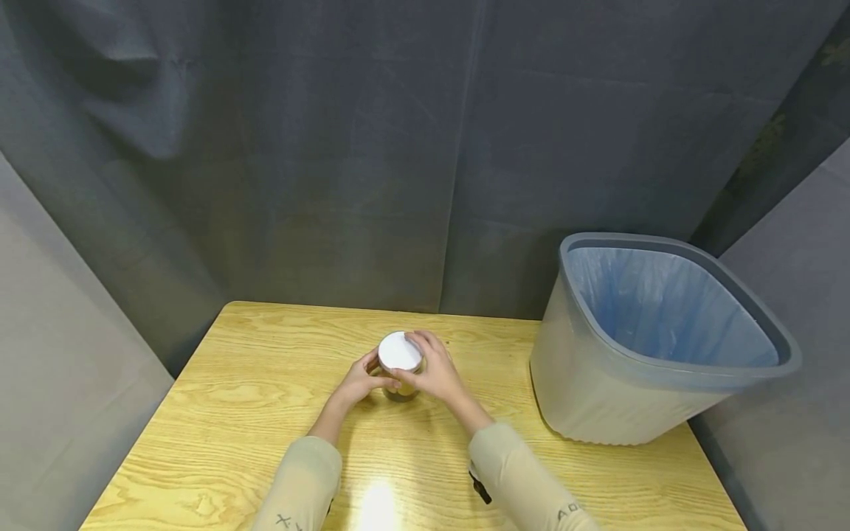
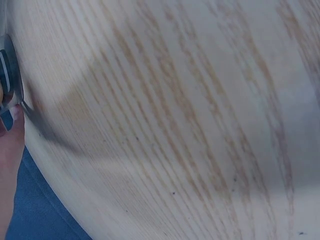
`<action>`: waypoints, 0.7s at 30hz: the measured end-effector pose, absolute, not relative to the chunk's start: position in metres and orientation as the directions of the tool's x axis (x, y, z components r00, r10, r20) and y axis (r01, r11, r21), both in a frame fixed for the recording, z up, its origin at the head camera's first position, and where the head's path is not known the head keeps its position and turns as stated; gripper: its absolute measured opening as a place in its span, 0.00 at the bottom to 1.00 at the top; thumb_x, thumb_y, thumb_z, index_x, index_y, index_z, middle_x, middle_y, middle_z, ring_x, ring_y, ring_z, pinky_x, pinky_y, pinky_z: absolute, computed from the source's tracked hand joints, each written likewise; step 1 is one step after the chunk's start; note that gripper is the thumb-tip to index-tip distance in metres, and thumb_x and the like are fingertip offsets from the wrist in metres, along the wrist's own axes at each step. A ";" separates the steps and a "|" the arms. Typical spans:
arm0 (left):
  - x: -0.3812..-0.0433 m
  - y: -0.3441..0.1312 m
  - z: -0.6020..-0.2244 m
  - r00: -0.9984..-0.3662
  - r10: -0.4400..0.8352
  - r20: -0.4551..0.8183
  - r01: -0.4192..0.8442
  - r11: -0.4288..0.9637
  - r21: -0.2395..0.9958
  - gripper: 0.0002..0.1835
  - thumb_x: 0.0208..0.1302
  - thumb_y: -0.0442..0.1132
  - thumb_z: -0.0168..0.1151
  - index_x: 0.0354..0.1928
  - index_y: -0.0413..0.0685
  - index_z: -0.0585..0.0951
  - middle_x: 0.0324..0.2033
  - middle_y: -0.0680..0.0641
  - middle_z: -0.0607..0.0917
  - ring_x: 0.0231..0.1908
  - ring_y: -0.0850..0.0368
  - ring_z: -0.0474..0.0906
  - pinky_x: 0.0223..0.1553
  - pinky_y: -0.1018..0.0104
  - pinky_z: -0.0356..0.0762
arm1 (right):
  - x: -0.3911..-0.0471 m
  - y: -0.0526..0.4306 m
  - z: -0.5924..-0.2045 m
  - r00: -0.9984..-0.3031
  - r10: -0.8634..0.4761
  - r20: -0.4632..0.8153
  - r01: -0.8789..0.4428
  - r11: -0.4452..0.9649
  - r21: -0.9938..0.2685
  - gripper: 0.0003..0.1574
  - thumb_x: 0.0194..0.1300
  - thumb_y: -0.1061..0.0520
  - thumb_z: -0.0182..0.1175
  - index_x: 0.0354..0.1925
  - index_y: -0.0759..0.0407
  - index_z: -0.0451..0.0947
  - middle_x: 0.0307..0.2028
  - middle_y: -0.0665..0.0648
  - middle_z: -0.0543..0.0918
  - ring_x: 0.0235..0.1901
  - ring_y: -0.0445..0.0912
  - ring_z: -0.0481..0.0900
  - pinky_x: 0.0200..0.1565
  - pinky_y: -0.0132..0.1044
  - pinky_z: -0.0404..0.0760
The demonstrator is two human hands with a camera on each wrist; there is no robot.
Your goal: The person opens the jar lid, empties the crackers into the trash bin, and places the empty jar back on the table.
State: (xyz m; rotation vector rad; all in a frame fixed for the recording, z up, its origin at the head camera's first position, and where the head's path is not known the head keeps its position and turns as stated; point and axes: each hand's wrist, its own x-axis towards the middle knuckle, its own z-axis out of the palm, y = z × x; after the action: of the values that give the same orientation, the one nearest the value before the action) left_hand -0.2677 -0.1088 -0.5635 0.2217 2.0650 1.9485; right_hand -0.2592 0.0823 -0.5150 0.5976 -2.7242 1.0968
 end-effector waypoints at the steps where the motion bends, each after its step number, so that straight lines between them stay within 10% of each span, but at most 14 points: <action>1: -0.266 -0.109 -0.560 -0.942 0.318 -0.108 -0.090 0.070 0.993 0.50 0.45 0.39 0.73 0.69 0.49 0.55 0.66 0.44 0.61 0.66 0.40 0.51 0.63 0.38 0.48 | -0.258 0.082 -0.516 -0.913 -0.301 0.274 -0.407 0.658 -0.633 0.48 0.47 0.36 0.67 0.62 0.53 0.65 0.63 0.60 0.64 0.61 0.58 0.61 0.58 0.60 0.62; 21: -0.270 -0.108 -0.570 -0.948 0.303 -0.101 -0.079 0.082 0.993 0.49 0.45 0.41 0.73 0.69 0.53 0.56 0.66 0.47 0.62 0.66 0.42 0.52 0.62 0.38 0.50 | -0.259 0.083 -0.522 -0.908 -0.291 0.302 -0.420 0.648 -0.635 0.46 0.47 0.36 0.67 0.60 0.53 0.67 0.62 0.60 0.66 0.61 0.58 0.62 0.59 0.59 0.60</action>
State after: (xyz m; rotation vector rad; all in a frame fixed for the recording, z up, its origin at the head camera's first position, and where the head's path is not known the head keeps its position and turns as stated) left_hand -0.2705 -0.1080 -0.5699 0.2237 2.0829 1.9421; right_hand -0.2593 0.0827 -0.5222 0.5858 -2.6921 1.1036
